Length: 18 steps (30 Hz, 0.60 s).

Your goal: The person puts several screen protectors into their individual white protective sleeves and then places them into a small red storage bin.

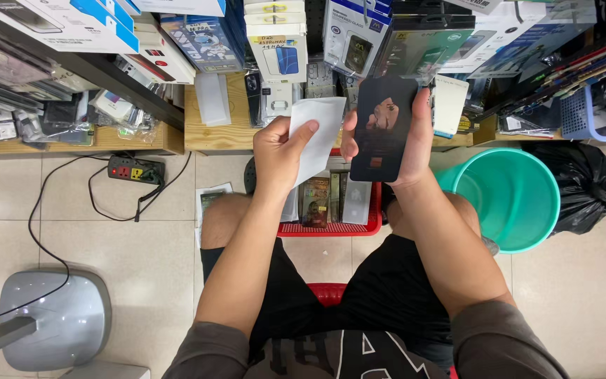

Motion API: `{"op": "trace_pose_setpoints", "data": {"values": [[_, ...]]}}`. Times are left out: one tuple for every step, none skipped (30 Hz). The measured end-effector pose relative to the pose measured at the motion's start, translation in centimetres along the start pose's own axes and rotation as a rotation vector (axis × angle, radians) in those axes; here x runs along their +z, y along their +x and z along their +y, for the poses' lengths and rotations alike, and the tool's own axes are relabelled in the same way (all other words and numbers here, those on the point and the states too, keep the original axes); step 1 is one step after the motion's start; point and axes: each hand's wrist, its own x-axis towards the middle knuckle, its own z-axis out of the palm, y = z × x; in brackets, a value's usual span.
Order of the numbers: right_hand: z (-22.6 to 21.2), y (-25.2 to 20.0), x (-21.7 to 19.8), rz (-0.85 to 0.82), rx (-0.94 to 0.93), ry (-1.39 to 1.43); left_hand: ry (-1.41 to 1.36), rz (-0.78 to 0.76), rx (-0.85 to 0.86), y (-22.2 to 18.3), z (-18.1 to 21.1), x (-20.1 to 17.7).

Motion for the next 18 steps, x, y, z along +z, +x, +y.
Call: {"op": "trace_pose_setpoints", "data": {"values": [[0.0,0.0,0.0,-0.001,0.0,0.0,0.0,0.0,0.001,0.1,-0.7,-0.1],[0.0,0.0,-0.1,-0.002,0.0,0.004,0.005,0.001,0.002,0.1,-1.4,-0.2],[0.0,-0.1,-0.1,-0.004,0.002,0.008,0.011,0.002,0.003,0.2,-2.2,-0.3],[0.0,0.0,-0.4,-0.005,0.002,0.008,0.011,0.003,0.004,0.2,-2.1,-0.3],[0.1,0.0,-0.7,0.004,-0.005,0.0,0.02,0.002,0.013,0.2,-2.0,-0.3],[0.2,0.0,-1.0,0.012,-0.013,-0.007,0.029,0.001,0.022,0.2,-1.9,-0.3],[0.1,-0.1,-0.9,0.012,-0.013,-0.006,0.03,0.001,0.022,0.1,-0.7,-0.2],[0.1,-0.1,-0.8,0.081,-0.056,0.009,0.13,0.0,0.003,-0.1,0.5,0.0],[0.0,-0.2,-0.7,0.151,-0.099,0.024,0.231,-0.001,-0.017,-0.2,1.7,0.1],[-0.2,-0.1,-0.5,0.15,-0.098,0.024,0.232,0.0,-0.017,-0.3,2.0,0.1],[-0.5,0.0,-0.3,0.236,-0.175,-0.006,0.323,-0.009,0.084,-0.4,2.3,0.2],[-0.7,0.1,-0.2,0.322,-0.251,-0.036,0.414,-0.019,0.185,-0.5,2.6,0.2],[-0.9,0.3,-0.4,0.322,-0.25,-0.036,0.414,-0.018,0.184,-0.5,2.7,0.2],[-1.0,0.4,-0.7,0.426,-0.308,-0.019,0.453,-0.029,0.284,-0.6,2.8,0.3],[-1.1,0.6,-1.0,0.529,-0.365,-0.002,0.491,-0.041,0.384,-0.6,2.8,0.3],[-1.3,0.6,-0.7,0.529,-0.364,-0.002,0.491,-0.041,0.383,-0.7,2.8,0.4],[-1.4,0.6,-0.4,0.554,-0.398,-0.033,0.512,-0.044,0.405,-0.7,2.8,0.4],[-1.6,0.6,0.0,0.579,-0.431,-0.065,0.532,-0.047,0.427,-0.7,2.7,0.5]]}}
